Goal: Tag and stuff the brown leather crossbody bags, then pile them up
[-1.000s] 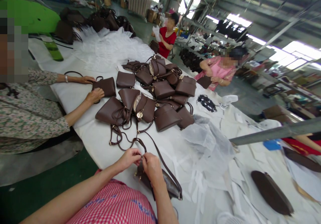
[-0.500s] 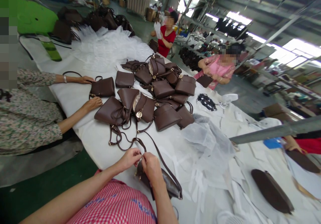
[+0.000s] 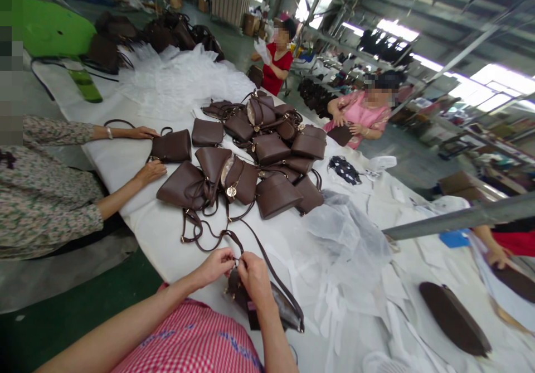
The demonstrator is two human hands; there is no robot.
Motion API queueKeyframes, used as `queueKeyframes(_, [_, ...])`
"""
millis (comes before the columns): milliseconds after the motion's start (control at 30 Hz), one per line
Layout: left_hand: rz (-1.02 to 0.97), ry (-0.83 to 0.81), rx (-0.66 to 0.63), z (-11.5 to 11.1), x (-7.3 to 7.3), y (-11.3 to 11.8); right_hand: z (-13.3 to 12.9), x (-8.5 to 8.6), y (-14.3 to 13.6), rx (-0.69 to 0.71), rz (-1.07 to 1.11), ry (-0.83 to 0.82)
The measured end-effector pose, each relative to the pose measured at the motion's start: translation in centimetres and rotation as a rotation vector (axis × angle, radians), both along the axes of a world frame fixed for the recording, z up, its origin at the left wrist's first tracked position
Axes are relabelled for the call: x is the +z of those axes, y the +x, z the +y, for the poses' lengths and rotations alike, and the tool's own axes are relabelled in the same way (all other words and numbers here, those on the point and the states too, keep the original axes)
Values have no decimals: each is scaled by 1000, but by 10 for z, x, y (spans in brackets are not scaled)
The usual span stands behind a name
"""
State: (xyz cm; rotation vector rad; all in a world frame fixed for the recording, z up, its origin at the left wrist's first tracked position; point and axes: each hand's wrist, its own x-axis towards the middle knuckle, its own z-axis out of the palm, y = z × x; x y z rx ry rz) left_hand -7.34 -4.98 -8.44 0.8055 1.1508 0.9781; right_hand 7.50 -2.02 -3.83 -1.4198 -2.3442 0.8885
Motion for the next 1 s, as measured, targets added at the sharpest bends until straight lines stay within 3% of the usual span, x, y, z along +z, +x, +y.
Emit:
queueKeyframes(133, [-57,33,29,1,2,-4,2,2,-3,-106,39,-91])
queueKeyframes(200, [-139,39,20,0,4,-4,3,2,-5,-194,114,-260])
queueKeyframes(333, [-545,-65,29,-6,4,0,2,12,-2,-323,423,-622])
queueKeyframes(433, [-710,-209,73,-10,1,2,-2,30,8,-254,583,-724])
queueKeyframes(533, [-767,-292,78,-11,0,1,-9,45,21,-135,604,-763])
queueKeyframes(667, [-860,-365,106,-11,0,-2,-19,47,34,-101,600,-955])
queueKeyframes(733, [-884,-391,108,-11,0,-3,-21,45,38,-29,562,-912])
queueKeyframes(1000, [-740,-360,91,-13,-9,-1,-29,50,43,536,59,-292])
